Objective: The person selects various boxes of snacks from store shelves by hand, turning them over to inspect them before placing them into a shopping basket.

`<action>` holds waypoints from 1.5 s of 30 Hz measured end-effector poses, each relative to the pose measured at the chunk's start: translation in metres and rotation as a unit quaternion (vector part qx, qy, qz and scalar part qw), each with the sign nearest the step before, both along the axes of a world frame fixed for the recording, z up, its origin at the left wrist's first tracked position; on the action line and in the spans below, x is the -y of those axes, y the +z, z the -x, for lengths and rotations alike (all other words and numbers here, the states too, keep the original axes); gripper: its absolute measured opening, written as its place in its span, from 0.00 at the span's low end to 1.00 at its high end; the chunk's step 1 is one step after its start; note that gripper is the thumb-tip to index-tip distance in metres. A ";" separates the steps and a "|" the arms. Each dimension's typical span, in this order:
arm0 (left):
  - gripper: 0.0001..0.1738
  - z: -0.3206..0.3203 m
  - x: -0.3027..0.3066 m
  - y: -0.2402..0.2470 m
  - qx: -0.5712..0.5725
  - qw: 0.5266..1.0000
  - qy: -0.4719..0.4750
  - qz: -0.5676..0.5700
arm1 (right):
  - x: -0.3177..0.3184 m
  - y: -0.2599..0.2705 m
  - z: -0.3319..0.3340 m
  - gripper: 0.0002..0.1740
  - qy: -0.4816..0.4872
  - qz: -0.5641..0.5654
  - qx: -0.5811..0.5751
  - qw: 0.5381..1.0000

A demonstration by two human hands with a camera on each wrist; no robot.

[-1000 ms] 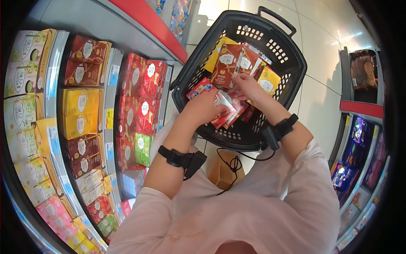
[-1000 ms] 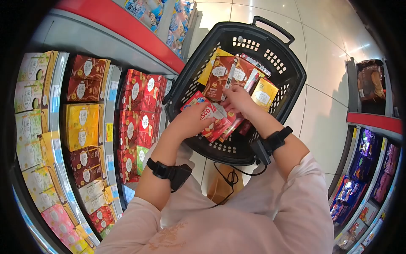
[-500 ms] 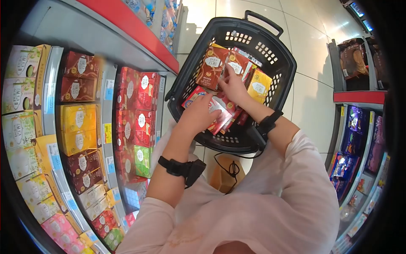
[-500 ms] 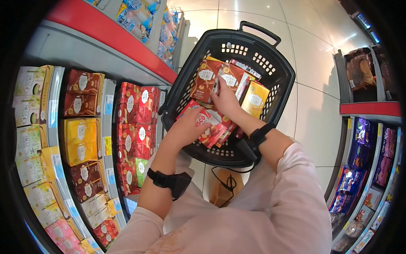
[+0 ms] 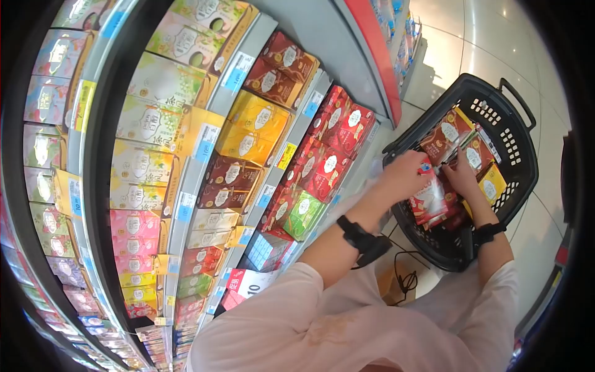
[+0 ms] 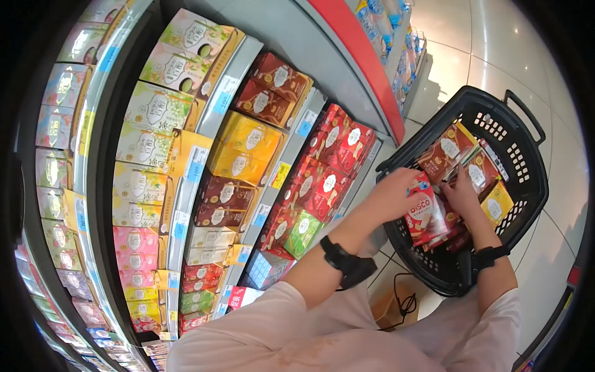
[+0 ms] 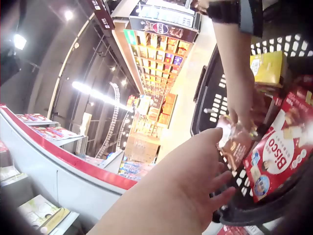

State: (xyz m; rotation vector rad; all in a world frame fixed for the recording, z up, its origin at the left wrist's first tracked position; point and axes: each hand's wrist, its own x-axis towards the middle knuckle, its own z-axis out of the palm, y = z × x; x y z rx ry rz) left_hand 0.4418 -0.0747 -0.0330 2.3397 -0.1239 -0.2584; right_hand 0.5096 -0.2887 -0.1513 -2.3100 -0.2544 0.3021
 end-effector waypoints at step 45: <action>0.14 0.025 -0.004 0.073 0.219 0.948 0.212 0.093 | 0.010 0.138 0.063 0.46 0.130 -0.151 0.212 0.957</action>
